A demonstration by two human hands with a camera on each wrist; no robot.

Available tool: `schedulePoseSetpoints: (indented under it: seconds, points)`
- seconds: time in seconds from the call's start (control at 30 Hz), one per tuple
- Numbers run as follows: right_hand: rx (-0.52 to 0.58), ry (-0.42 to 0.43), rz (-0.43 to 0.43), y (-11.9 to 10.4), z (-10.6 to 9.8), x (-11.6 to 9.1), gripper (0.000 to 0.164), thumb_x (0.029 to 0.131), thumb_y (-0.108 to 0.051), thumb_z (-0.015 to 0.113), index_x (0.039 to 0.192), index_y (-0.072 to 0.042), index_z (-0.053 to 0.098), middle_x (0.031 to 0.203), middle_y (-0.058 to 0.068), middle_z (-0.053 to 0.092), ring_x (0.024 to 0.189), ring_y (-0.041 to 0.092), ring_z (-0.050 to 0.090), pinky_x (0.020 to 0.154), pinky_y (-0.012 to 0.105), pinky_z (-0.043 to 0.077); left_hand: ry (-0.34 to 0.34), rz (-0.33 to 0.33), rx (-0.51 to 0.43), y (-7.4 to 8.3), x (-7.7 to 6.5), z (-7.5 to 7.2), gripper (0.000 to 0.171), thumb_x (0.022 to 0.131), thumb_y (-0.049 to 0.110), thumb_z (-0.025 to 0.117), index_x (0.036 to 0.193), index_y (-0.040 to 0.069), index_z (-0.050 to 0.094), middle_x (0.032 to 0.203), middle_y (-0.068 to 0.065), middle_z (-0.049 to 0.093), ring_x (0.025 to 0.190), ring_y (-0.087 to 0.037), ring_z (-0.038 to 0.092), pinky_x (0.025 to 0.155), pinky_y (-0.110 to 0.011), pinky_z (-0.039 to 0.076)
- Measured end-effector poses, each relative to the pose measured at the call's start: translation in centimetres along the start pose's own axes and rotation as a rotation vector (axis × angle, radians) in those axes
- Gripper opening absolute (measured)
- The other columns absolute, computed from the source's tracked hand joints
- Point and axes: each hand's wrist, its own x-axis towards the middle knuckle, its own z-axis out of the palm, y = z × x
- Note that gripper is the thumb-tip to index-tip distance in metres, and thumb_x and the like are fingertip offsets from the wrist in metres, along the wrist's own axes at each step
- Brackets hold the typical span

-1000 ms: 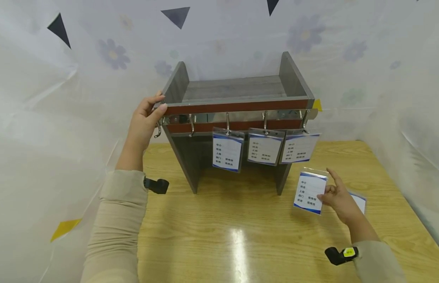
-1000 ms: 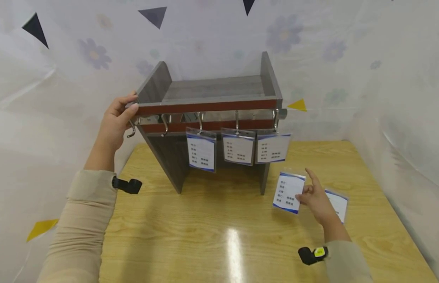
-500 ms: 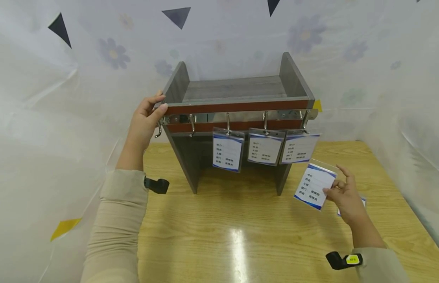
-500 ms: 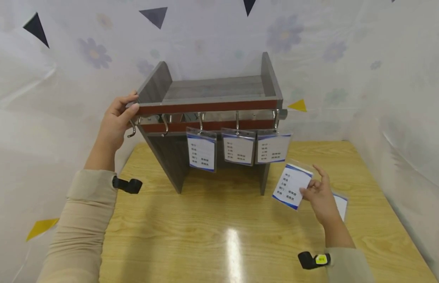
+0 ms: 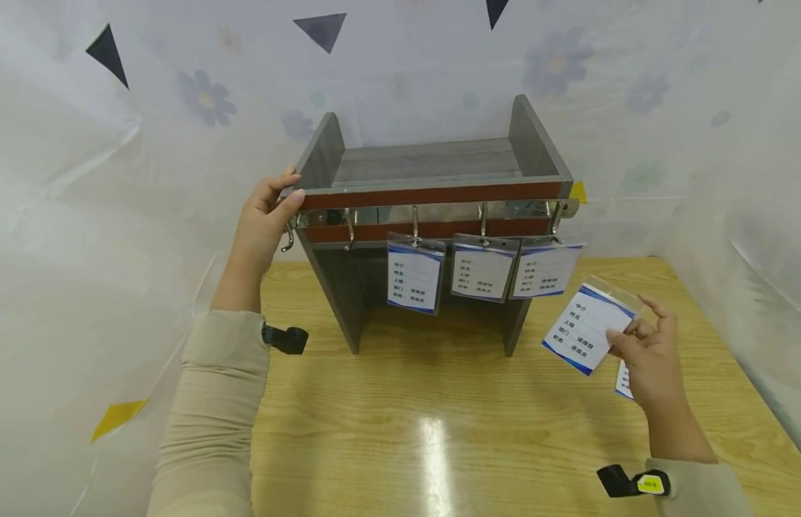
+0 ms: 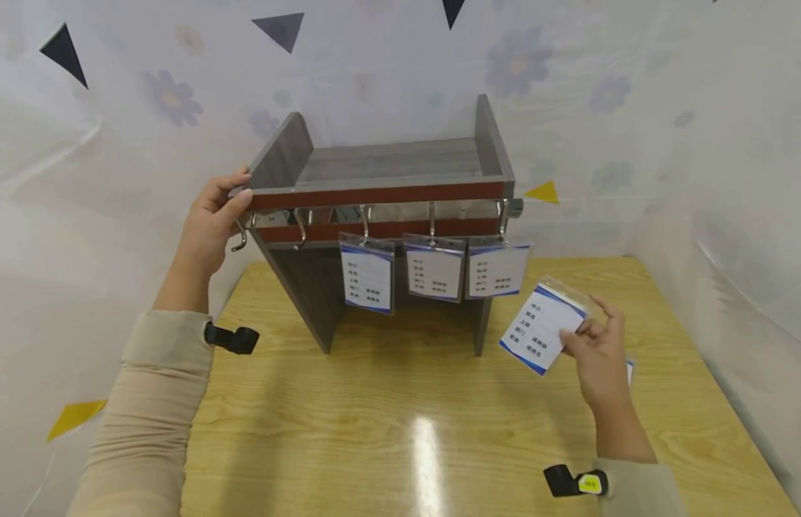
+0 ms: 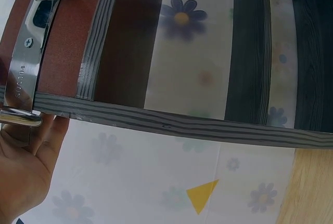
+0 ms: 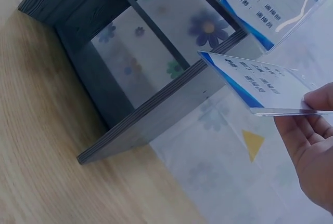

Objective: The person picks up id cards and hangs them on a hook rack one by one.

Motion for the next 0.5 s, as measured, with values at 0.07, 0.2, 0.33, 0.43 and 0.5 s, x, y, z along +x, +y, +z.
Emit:
schedulePoseSetpoints:
  seconds: [0.07,0.2,0.33,0.43,0.5]
  points:
    - [0.052,0.029,-0.026,-0.2,0.2,0.0,0.056,0.082,0.018,0.04,0.126,-0.013,0.025,0.074,0.005,0.042,0.071,0.011,0.058,0.061,0.021,0.049,0.001,-0.002,0.0,0.0,0.0,0.0,0.038,0.086,0.024,0.054,0.12,0.009,0.046,0.139,0.005,0.026,0.126,-0.009,0.019,0.101,-0.031,0.017]
    - [0.2,0.084,-0.097,-0.8,0.7,0.0,0.052,0.08,0.024,0.037,0.121,-0.006,0.03,0.072,0.008,0.044,0.068,0.015,0.059,0.058,0.022,0.049,0.001,-0.002,0.007,-0.1,0.0,0.0,0.039,0.086,0.024,0.054,0.121,0.009,0.046,0.139,0.005,0.026,0.126,-0.009,0.019,0.101,-0.031,0.018]
    - [0.35,0.133,-0.162,-1.5,1.4,0.0,0.049,0.077,0.028,0.036,0.116,-0.001,0.035,0.071,0.012,0.045,0.066,0.02,0.059,0.055,0.025,0.05,0.002,-0.002,0.013,0.0,0.0,0.0,0.039,0.086,0.025,0.054,0.12,0.009,0.046,0.139,0.005,0.026,0.126,-0.009,0.019,0.101,-0.031,0.018]
    - [0.437,0.13,-0.217,-2.1,1.8,0.1,0.047,0.076,0.029,0.035,0.115,0.003,0.034,0.074,0.015,0.046,0.069,0.024,0.058,0.054,0.027,0.05,0.001,-0.002,-0.007,0.0,0.0,0.0,0.038,0.085,0.024,0.054,0.12,0.01,0.047,0.139,0.005,0.025,0.126,-0.009,0.019,0.101,-0.031,0.018]
    - [0.445,0.121,-0.258,-2.4,2.0,0.1,0.046,0.076,0.029,0.035,0.115,0.005,0.034,0.075,0.015,0.046,0.071,0.024,0.057,0.054,0.027,0.05,0.003,-0.001,-0.008,0.0,0.0,0.0,0.038,0.085,0.024,0.054,0.12,0.01,0.047,0.139,0.005,0.025,0.126,-0.009,0.019,0.101,-0.031,0.018]
